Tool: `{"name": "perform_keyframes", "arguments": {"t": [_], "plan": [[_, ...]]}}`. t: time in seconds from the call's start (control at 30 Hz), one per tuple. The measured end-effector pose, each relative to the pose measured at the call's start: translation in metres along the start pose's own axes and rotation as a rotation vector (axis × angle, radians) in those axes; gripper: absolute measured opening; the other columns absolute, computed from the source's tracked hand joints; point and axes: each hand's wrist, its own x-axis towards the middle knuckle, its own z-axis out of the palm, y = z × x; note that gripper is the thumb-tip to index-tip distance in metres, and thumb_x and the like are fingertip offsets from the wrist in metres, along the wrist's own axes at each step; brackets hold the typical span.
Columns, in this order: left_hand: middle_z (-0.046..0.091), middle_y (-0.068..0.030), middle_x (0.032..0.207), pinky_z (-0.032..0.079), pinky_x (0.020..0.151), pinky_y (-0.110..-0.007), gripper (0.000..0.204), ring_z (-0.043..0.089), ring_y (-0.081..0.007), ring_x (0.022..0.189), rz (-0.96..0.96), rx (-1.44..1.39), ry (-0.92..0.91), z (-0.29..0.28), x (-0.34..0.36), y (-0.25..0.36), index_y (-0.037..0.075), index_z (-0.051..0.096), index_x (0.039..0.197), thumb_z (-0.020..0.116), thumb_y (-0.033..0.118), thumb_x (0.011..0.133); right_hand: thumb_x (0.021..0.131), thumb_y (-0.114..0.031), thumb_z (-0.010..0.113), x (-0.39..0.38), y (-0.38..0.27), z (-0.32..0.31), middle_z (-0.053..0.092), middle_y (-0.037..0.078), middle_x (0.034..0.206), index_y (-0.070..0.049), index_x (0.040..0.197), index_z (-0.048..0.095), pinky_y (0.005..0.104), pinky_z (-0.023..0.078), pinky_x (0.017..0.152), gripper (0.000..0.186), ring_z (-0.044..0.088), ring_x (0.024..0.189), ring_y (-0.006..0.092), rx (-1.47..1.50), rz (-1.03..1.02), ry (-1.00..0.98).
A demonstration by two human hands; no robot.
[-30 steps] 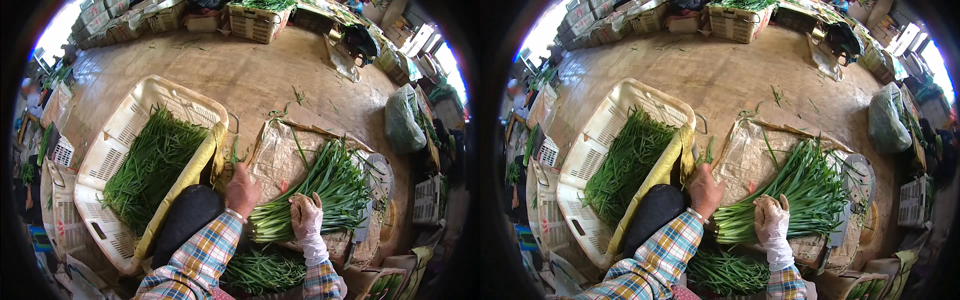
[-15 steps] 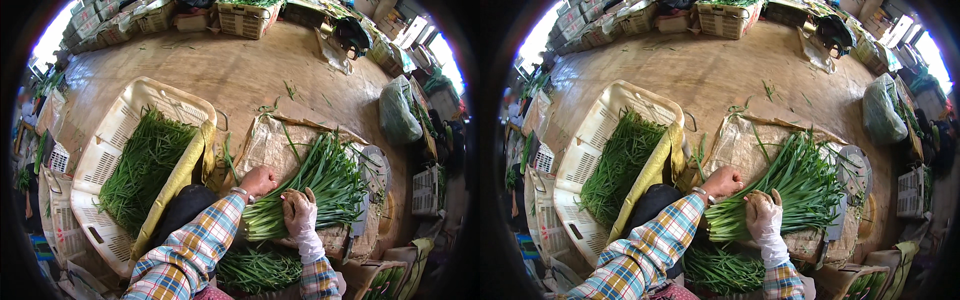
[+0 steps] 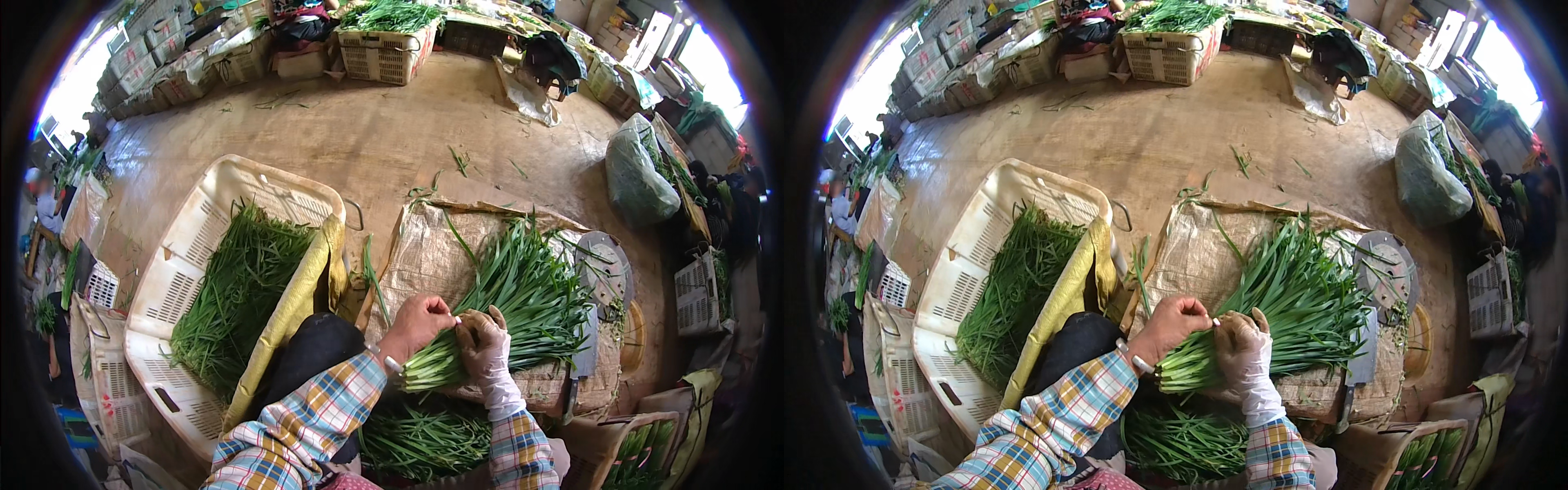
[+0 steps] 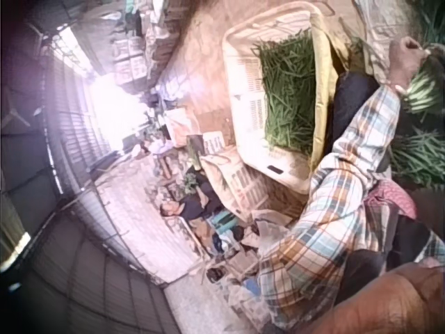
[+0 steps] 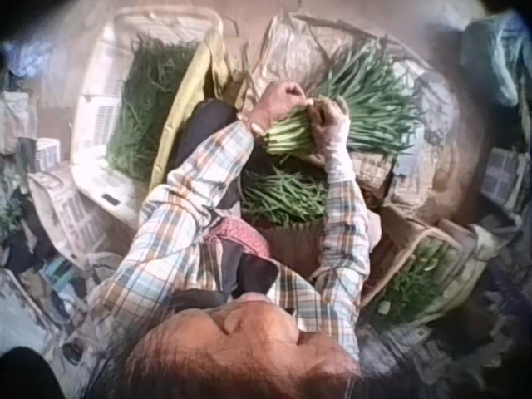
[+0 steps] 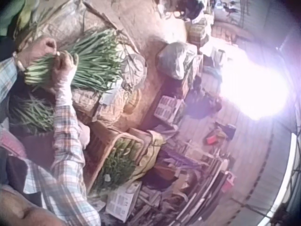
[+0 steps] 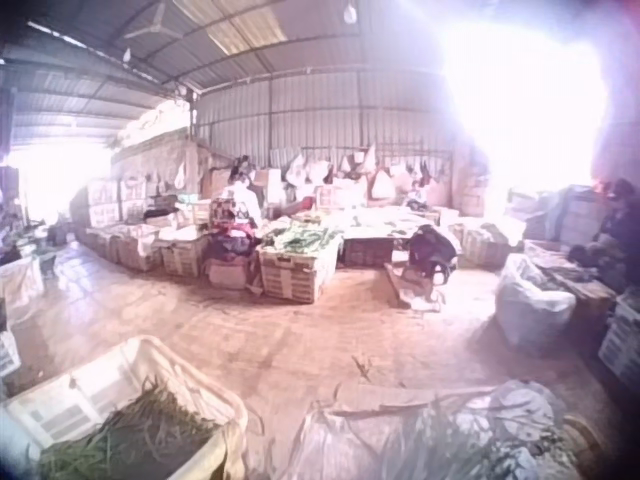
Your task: The person gathers green onions from a basket, aligns them into bunches, trims the ends with a knife, and ties them with rubber bands. The finished bundles are placed into a nearby basket.
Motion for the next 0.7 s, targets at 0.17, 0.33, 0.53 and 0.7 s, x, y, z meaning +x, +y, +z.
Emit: {"name": "perform_keyframes", "arguments": {"t": [0.17, 0.33, 0.53, 0.7], "plan": [[0.063, 0.0, 0.077, 0.048, 0.068, -0.022, 0.01, 0.057, -0.0084, 0.07, -0.199, -0.461, -0.253, -0.008, -0.011, 0.007, 0.002, 0.065, 0.083, 0.071, 0.002, 0.076, 0.081, -0.009, 0.068, -0.003, -0.001, -0.005, 0.069, 0.002, 0.081, -0.005, 0.074, 0.063, 0.0408, 0.026, 0.107, 0.009, 0.064, 0.095, 0.0179, 0.412, 0.268, 0.042], [0.065, -0.0023, 0.074, 0.048, 0.064, -0.024, 0.013, 0.058, -0.008, 0.068, -0.097, -0.124, -0.366, 0.008, -0.015, 0.003, -0.001, 0.066, 0.081, 0.073, 0.008, 0.073, 0.077, -0.003, 0.07, -0.009, -0.002, -0.01, 0.066, 0.01, 0.104, 0.0, 0.076, 0.065, 0.0351, 0.029, 0.101, 0.006, 0.06, 0.091, 0.0182, 0.644, 0.396, 0.072], [0.065, -0.0057, 0.067, 0.048, 0.061, -0.026, 0.017, 0.06, -0.0098, 0.063, 0.091, 0.286, -0.082, 0.025, -0.025, 0.014, -0.002, 0.067, 0.076, 0.069, 0.015, 0.075, 0.076, -0.001, 0.072, -0.009, -0.009, -0.013, 0.055, 0.013, 0.128, 0.003, 0.075, 0.064, 0.0275, 0.044, 0.083, 0.01, 0.055, 0.097, 0.0133, 0.874, 0.569, 0.084], [0.065, -0.0036, 0.068, 0.047, 0.06, -0.026, 0.011, 0.06, -0.01, 0.064, -0.12, -0.037, -0.136, 0.02, -0.013, -0.008, 0.0, 0.065, 0.075, 0.066, 0.01, 0.079, 0.075, -0.009, 0.075, 0.001, -0.026, -0.029, 0.053, 0.015, 0.127, -0.003, 0.089, 0.065, 0.0339, 0.032, 0.102, 0.019, 0.042, 0.123, 0.0241, 0.446, 0.277, 0.122]]}}
